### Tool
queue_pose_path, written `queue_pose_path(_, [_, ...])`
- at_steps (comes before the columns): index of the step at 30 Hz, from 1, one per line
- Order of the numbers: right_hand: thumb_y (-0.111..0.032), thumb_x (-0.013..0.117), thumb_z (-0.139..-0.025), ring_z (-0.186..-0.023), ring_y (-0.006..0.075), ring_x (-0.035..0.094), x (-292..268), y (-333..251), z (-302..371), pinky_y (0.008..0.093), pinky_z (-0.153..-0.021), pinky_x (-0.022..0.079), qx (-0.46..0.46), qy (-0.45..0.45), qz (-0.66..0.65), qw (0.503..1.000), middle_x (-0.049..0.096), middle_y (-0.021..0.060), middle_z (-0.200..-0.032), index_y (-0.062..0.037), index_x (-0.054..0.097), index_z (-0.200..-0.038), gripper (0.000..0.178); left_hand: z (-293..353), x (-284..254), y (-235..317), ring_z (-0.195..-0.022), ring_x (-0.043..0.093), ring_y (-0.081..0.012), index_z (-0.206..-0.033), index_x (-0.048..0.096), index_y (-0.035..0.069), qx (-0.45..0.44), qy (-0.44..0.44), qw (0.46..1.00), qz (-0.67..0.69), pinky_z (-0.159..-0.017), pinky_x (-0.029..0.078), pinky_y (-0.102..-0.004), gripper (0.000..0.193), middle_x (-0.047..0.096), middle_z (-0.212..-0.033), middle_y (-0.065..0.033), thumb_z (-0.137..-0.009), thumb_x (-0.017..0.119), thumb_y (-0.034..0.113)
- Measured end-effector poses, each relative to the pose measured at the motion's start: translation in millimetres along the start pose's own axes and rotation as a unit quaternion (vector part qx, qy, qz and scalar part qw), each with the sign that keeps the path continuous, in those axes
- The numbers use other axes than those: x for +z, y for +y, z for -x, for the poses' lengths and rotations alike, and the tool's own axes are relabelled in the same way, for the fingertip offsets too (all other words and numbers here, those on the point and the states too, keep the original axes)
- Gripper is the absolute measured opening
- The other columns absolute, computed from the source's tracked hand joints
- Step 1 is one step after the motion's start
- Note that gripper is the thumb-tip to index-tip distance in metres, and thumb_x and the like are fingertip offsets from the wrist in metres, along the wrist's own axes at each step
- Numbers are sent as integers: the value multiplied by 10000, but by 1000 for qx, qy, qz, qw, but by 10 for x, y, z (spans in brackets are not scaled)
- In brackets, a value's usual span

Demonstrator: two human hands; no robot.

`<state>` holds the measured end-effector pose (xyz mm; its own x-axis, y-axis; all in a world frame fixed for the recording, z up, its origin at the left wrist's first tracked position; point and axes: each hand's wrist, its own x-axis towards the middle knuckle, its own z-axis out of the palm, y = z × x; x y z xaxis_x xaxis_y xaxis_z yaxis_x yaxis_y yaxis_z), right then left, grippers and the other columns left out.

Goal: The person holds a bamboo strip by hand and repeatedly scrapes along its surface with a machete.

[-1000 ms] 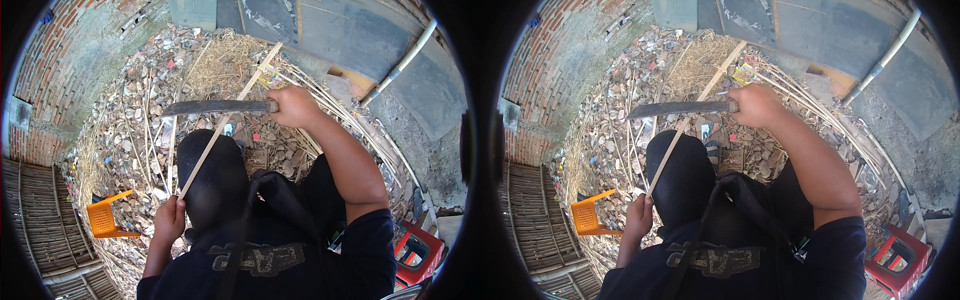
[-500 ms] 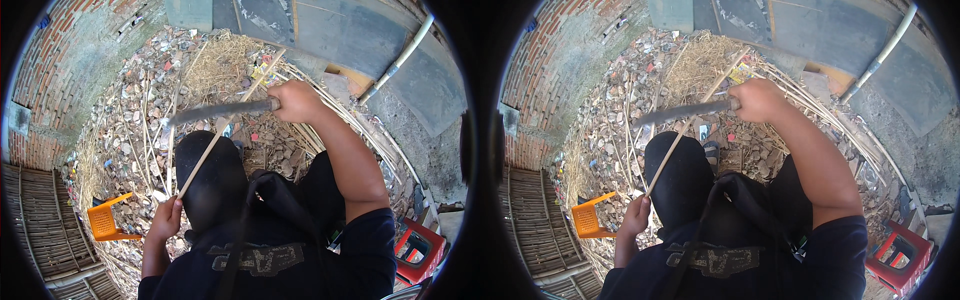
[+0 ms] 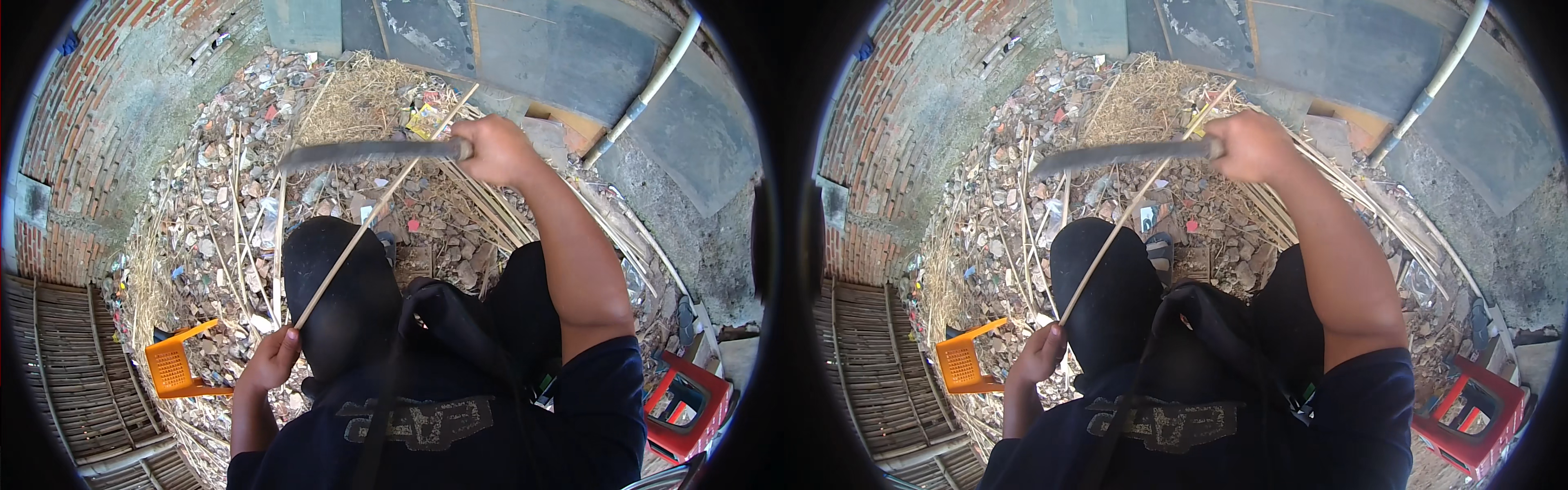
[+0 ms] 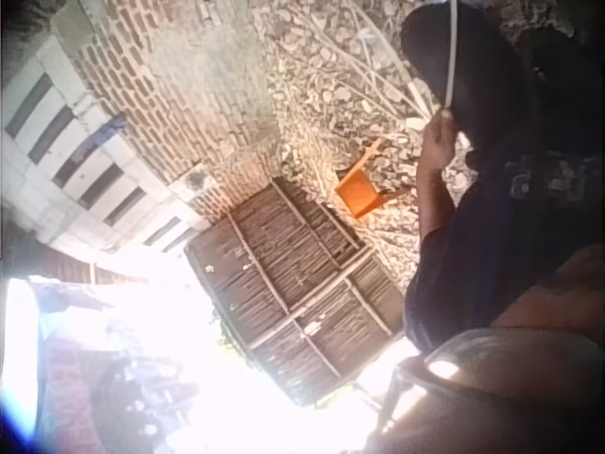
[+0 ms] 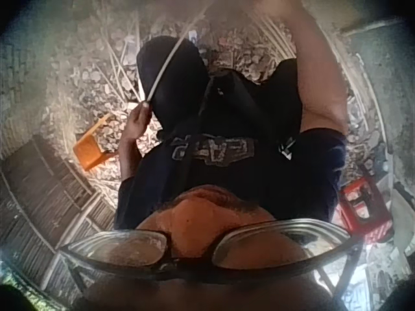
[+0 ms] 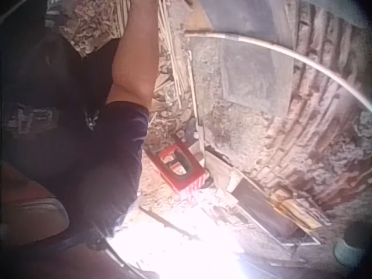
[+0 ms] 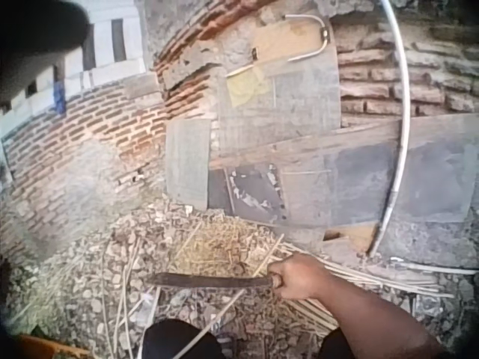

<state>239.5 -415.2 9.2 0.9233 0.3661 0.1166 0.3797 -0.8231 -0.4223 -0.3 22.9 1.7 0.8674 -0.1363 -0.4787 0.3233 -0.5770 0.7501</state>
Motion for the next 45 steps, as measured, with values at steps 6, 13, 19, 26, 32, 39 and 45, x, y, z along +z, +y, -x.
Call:
queue_pose_path(6, [-263,646,-786,-977,377,673,29,783,-23,449,-925,526,255,83,-73,960,708,223,-1053,-29,696,-1053,359,43,-39,31,-600,391,-73,-786,513,63,-16,-8,1000,3,-552,361,-273,516,454,-643,37,-1092,388,459])
queue_pose_path(13, [-257,678,-792,-889,353,690,-128,593,46,420,-834,521,217,126,-190,949,719,203,-920,-23,694,-1034,337,47,-1,-30,-576,399,-67,-781,506,79,-34,-14,997,65,-535,351,-258,492,459,-633,39,-1099,382,434])
queue_pose_path(19, [-229,704,-803,-824,293,684,-169,105,41,408,-787,525,116,34,-161,980,702,162,-852,-58,700,-1008,267,-34,-30,-93,-555,388,-33,-848,588,55,32,85,995,31,-517,325,-228,482,458,-609,61,-1088,432,442])
queue_pose_path(26, [-191,761,-777,-728,344,668,2,-278,104,450,-692,511,-28,4,-128,991,663,137,-726,-76,686,-878,170,-34,30,12,-483,372,-47,-879,598,41,-33,36,991,128,-465,302,-228,523,424,-553,49,-1099,367,455])
queue_pose_path(32, [-216,725,-738,-892,362,698,30,-404,85,474,-812,551,-38,-57,-35,997,710,156,-847,-116,714,-1019,298,12,101,65,-500,395,-59,-882,594,44,2,20,994,111,-477,320,-229,503,460,-589,23,-1105,366,432])
queue_pose_path(39, [-210,748,-724,-855,371,688,67,-338,89,488,-764,538,-11,-31,-31,999,688,166,-789,-100,702,-973,276,46,169,95,-564,435,-63,-886,601,36,-21,43,996,82,-522,358,-252,459,488,-612,19,-1104,401,387])
queue_pose_path(45, [-218,729,-720,-854,371,689,96,-470,85,491,-761,541,-40,-70,-2,997,688,164,-807,-104,695,-956,264,54,257,140,-573,569,-204,-862,598,-11,27,103,992,-69,-558,434,-357,458,575,-625,-101,-1092,432,348])
